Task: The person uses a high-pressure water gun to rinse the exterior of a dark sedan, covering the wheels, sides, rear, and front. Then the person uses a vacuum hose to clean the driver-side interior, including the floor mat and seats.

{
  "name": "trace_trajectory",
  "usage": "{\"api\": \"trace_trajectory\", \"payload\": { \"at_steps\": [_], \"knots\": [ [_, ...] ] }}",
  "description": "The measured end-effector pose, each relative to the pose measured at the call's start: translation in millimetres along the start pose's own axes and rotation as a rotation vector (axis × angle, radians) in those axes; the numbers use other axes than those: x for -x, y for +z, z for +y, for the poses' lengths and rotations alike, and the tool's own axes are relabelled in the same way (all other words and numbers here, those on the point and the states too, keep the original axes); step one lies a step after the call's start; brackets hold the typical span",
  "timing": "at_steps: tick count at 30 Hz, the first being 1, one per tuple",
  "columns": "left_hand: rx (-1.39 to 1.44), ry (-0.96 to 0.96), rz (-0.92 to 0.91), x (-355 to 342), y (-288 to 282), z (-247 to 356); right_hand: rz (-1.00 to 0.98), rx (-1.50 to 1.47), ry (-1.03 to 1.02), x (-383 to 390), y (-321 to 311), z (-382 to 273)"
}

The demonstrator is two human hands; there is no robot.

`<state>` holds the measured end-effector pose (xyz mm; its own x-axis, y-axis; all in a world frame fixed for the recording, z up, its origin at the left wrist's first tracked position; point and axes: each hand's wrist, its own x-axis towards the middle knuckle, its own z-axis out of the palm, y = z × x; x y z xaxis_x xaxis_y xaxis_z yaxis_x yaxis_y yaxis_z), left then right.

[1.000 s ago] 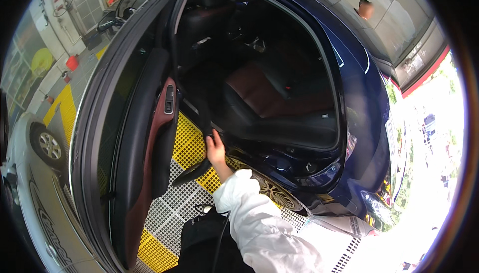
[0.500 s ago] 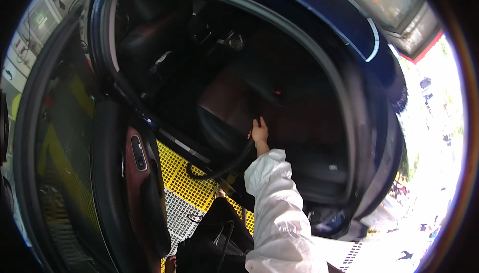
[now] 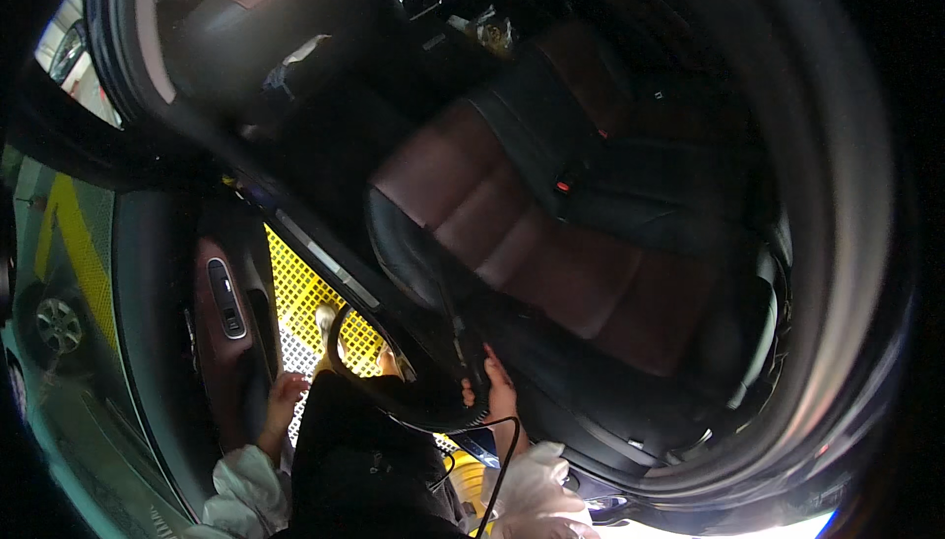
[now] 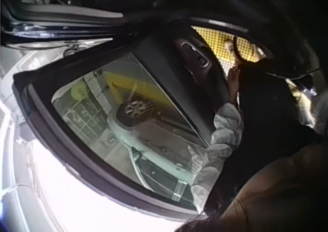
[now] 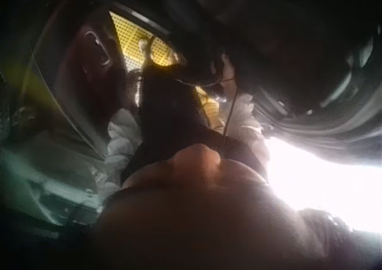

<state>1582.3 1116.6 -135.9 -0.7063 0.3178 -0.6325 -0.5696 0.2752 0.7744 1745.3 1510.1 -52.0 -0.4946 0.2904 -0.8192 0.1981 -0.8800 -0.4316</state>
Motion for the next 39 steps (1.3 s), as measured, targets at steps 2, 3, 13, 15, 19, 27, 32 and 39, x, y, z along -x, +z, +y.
{"api": "trace_trajectory", "payload": {
  "at_steps": [2, 3, 13, 15, 19, 27, 32, 39],
  "knots": [
    [-0.051, 0.004, -0.087, -28.1, 11.4, 21.0, 0.093, 0.123, -0.217, 2.0, -2.9, -36.6],
    [-0.073, 0.013, -0.112, -35.5, 11.8, 30.0, 0.152, 0.089, -0.304, -11.9, -0.3, -54.5],
    [-0.164, 0.036, -0.158, -75.0, 16.5, 34.6, 0.41, 0.097, -0.462, -199.2, 59.4, -30.4],
    [-0.067, 0.109, -0.057, -89.7, -3.3, 24.7, 0.275, 0.009, -0.439, -164.3, 90.9, 0.2],
    [0.154, 0.104, -0.007, -129.2, 34.4, 107.3, 0.081, 0.291, -0.477, -78.7, 148.1, 29.0],
    [0.072, 0.138, -0.248, -215.4, 117.7, 189.4, -0.338, 1.365, -0.402, -150.4, 230.6, -41.4],
    [0.272, -0.005, -0.08, -316.2, 89.7, 203.4, -0.035, 0.937, -0.983, -306.7, 207.6, -135.2],
    [-0.133, 0.1, 0.07, -572.4, 119.5, 264.0, 1.425, 1.197, -0.642, -534.3, 197.8, -195.2]
  ]
}}
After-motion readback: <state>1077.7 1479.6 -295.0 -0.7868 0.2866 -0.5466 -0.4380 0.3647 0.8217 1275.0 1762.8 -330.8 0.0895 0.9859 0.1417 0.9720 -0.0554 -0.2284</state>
